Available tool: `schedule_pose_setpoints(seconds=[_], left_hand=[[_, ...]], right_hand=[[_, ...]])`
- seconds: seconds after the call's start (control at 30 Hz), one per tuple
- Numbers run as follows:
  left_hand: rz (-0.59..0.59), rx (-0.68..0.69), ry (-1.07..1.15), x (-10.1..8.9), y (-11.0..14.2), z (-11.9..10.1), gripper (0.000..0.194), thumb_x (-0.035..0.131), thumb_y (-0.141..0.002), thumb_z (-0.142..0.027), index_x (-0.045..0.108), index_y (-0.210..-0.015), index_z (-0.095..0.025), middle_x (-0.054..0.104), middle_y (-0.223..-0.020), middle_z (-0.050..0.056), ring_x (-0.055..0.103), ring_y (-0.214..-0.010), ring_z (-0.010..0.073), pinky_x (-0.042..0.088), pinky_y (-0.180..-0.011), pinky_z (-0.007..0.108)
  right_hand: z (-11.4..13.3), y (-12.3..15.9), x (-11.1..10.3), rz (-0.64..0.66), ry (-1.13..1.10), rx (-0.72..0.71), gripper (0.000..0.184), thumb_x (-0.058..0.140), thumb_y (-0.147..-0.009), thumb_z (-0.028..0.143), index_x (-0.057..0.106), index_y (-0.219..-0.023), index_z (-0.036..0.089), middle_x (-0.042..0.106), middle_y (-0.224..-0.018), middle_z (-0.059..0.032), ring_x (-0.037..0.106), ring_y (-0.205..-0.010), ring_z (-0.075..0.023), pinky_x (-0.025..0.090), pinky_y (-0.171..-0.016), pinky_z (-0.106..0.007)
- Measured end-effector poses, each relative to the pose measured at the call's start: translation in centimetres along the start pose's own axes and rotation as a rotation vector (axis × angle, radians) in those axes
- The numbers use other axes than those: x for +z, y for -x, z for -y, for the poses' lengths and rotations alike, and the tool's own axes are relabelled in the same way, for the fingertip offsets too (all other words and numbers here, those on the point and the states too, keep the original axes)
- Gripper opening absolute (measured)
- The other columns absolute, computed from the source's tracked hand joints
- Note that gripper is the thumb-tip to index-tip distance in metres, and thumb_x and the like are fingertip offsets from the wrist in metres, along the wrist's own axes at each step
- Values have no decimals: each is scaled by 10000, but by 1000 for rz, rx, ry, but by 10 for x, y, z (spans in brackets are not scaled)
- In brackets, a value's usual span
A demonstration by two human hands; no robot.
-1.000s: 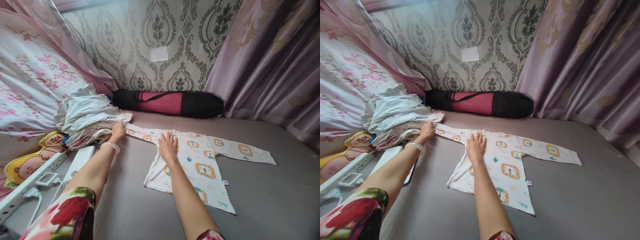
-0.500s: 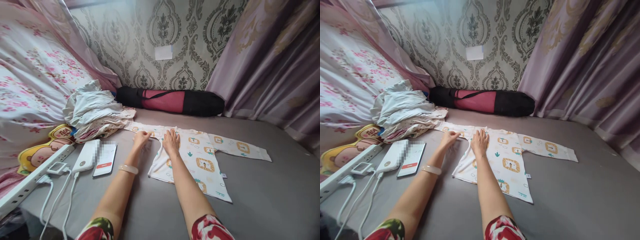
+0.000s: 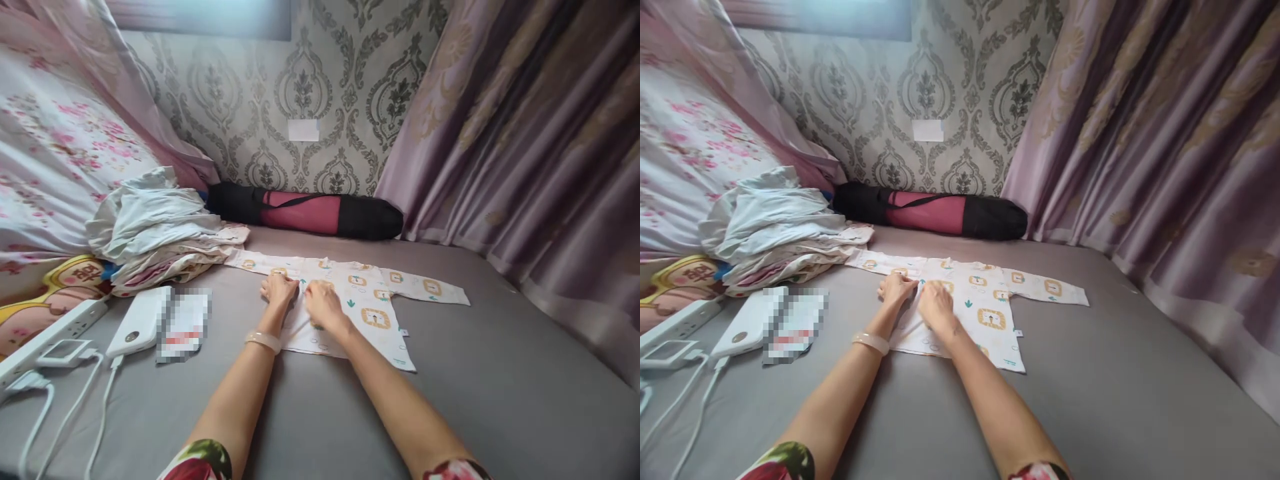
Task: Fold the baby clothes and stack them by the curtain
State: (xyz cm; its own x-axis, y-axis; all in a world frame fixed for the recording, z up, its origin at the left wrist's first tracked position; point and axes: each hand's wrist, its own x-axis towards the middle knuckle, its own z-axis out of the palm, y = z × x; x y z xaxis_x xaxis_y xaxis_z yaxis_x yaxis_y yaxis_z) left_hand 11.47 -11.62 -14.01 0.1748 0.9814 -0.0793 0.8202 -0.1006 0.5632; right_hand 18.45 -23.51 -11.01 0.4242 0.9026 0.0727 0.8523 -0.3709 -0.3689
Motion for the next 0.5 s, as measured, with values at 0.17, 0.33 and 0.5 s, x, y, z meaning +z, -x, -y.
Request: schedule_pose_setpoints(seconds=[0.17,0.33,0.5], left_hand=[[48,63,-13,2,-5,4,330,642,-704,-530,679,-759,-207,687,-949,157,514,-1130,411,375,-905,476],[66,103,4,5,-5,2,272,631,-729,-483,665,-714,-214,689,-879,149,521,-1116,422,384,-884,484],[71,102,-23,8,-7,1,218,612,-746,-427,647,-700,-216,691,-806,135,579,-1026,402,394,-853,488]], right_hand=[[20,73,13,170,-55,-222,317,574,-865,462,602,-1025,191,634,-1058,-92,601,-985,-247,484,-794,-342],[23,89,24,81,29,-258,299,575,-884,423,577,-1042,169,601,-1060,-103,575,-1007,-263,506,-790,-366],[22,83,34,69,102,-325,138,502,-912,187,590,-1014,155,614,-991,-85,596,-913,-226,508,-710,-318]])
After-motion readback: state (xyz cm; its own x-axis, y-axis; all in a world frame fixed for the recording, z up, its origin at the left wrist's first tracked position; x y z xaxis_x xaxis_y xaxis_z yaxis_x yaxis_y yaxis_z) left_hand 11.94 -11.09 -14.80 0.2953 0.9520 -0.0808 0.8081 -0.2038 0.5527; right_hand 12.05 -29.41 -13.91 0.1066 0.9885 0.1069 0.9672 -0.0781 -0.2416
